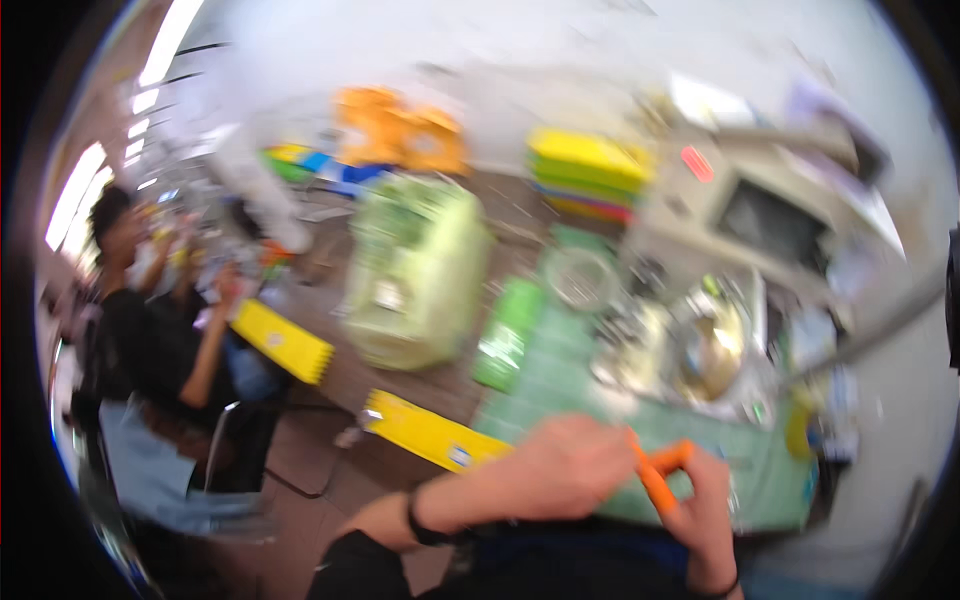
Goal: Assembling small electrical components onto a yellow strip using a winding machine, tweezers, and adhesive.
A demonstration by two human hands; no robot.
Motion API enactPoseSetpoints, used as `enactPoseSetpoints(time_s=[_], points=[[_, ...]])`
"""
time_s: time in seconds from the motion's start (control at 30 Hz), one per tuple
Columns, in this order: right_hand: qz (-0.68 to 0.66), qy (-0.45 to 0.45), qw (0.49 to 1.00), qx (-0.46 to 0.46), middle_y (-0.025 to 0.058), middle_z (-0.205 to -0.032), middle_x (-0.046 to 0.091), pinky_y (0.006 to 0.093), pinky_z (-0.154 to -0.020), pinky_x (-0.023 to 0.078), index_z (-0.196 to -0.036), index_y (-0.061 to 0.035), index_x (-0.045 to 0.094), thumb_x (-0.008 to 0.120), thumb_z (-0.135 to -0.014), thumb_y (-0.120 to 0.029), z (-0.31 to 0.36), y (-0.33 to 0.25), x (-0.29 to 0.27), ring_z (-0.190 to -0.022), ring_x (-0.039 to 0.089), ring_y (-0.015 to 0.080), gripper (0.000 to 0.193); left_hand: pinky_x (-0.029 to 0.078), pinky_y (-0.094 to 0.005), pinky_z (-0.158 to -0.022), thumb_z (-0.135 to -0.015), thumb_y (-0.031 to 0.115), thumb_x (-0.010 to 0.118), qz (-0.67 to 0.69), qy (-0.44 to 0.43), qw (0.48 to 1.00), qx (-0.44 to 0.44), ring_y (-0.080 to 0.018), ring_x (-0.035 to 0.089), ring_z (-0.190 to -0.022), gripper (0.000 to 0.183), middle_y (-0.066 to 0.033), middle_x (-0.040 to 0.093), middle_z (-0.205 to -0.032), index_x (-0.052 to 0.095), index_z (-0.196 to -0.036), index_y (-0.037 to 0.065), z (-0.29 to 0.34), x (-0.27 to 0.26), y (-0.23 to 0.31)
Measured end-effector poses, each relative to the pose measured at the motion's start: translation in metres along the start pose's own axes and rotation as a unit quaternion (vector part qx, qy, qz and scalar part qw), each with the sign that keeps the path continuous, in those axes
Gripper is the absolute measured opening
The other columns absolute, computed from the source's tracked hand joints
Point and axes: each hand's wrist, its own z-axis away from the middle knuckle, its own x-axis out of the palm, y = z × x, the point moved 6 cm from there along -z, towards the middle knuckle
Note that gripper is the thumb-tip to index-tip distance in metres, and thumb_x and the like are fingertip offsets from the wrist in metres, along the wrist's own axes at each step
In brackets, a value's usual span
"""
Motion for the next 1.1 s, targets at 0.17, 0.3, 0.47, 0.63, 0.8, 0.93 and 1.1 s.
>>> enactPoseSetpoints(time_s=[0.17,0.3,0.47,0.63,0.8,0.93,1.1], points=[[-0.113,-0.006,0.992,0.056,0.0078,-0.085,0.067,0.0270,-0.066,0.052,-0.103,-0.0003,0.065,0.077,-0.091,-0.006,-0.005,0.029,-0.010,-0.070,0.065,0.0139,0.018,0.052,-0.0338,-0.068,-0.077,-0.007,0.074,0.034,0.065,0.991,-0.112,-0.0293,0.067,-0.075,0.015,-0.0136,0.069,-0.085,0.069,-0.090,0.000,-0.055,-0.042,-0.049],[-0.273,-0.004,0.954,0.121,0.0070,-0.096,0.064,0.0259,-0.070,0.051,-0.118,0.0015,0.057,0.069,-0.097,-0.007,-0.014,0.052,0.010,-0.076,0.061,0.0103,0.025,0.053,-0.0340,-0.074,-0.081,-0.010,0.070,0.008,0.057,0.995,-0.086,-0.0319,0.067,-0.084,0.016,-0.0152,0.070,-0.094,0.067,-0.095,-0.004,-0.074,-0.015,-0.076],[-0.388,-0.013,0.916,0.099,0.0052,-0.099,0.055,0.0256,-0.080,0.046,-0.130,0.0002,0.046,0.057,-0.105,-0.009,-0.034,0.061,0.032,-0.084,0.054,0.0083,0.029,0.053,-0.0345,-0.074,-0.081,-0.011,0.069,0.011,0.030,0.994,-0.109,-0.0331,0.066,-0.085,0.017,-0.0147,0.070,-0.097,0.065,-0.096,-0.004,-0.082,0.002,-0.088],[-0.399,0.017,0.912,0.096,0.0042,-0.109,0.049,0.0255,-0.089,0.041,-0.134,-0.0036,0.041,0.051,-0.108,-0.010,-0.051,0.074,0.049,-0.095,0.050,0.0075,0.029,0.052,-0.0357,-0.070,-0.079,-0.010,0.071,-0.046,0.013,0.996,-0.077,-0.0342,0.064,-0.082,0.018,-0.0151,0.066,-0.092,0.065,-0.095,-0.003,-0.089,0.014,-0.093],[-0.419,0.127,0.894,0.095,0.0012,-0.104,0.046,0.0238,-0.082,0.036,-0.134,-0.0064,0.041,0.046,-0.110,-0.018,-0.066,0.087,0.058,-0.087,0.041,0.0073,0.026,0.052,-0.0352,-0.069,-0.077,-0.010,0.073,-0.050,0.016,0.995,-0.081,-0.0340,0.064,-0.080,0.020,-0.0154,0.065,-0.090,0.066,-0.094,-0.003,-0.093,0.012,-0.100],[-0.399,0.155,0.901,0.068,0.0035,-0.109,0.046,0.0266,-0.088,0.038,-0.132,-0.0054,0.041,0.046,-0.110,-0.016,-0.075,0.092,0.058,-0.093,0.044,0.0098,0.024,0.052,-0.0350,-0.067,-0.075,-0.009,0.074,-0.067,-0.009,0.995,-0.077,-0.0339,0.065,-0.078,0.020,-0.0152,0.066,-0.088,0.068,-0.093,-0.003,-0.098,0.010,-0.101],[-0.346,0.184,0.920,0.030,0.0064,-0.114,0.047,0.0289,-0.094,0.041,-0.127,-0.0022,0.043,0.047,-0.109,-0.008,-0.081,0.091,0.054,-0.101,0.048,0.0134,0.019,0.052,-0.0350,-0.066,-0.075,-0.007,0.075,-0.090,-0.013,0.994,-0.065,-0.0342,0.066,-0.078,0.019,-0.0150,0.067,-0.088,0.069,-0.092,-0.002,-0.099,0.009,-0.100]])
